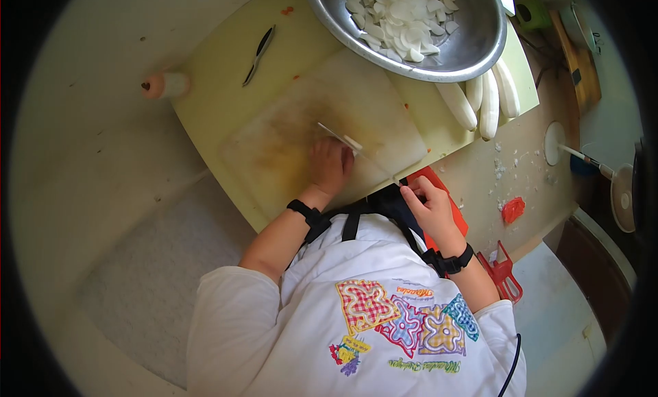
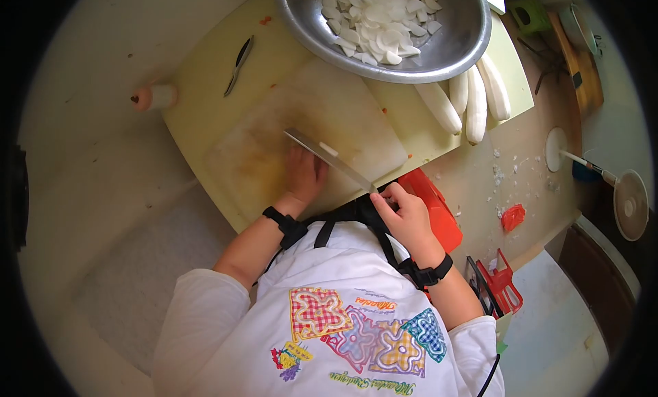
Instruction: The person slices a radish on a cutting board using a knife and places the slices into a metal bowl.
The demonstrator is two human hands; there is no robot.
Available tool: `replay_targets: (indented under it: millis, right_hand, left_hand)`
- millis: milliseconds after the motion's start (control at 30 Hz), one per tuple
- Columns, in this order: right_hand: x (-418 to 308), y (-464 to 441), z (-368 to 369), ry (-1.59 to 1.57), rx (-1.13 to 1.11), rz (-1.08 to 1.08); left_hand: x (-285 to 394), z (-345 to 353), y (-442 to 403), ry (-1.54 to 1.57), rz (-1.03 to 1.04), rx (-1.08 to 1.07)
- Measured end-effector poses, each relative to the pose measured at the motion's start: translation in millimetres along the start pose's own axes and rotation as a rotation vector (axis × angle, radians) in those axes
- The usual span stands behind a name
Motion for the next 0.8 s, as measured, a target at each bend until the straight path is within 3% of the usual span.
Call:
replay_targets:
  millis: [800]
  right_hand:
    - [-20.2, -8.5, 6.5, 0.105, -0.056, 0.006]
  left_hand:
    - [-9.5, 14.1, 11.0, -0.078, 0.048, -0.052]
Point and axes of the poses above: each hand's wrist, its own y-axis away from the middle knuckle, its own z-axis out of the palm, x = y × z, the point moved 10 cm from there along -y, towards the middle knuckle, and after that the axes turned 3 degrees about -y, right-handed, at the moved point
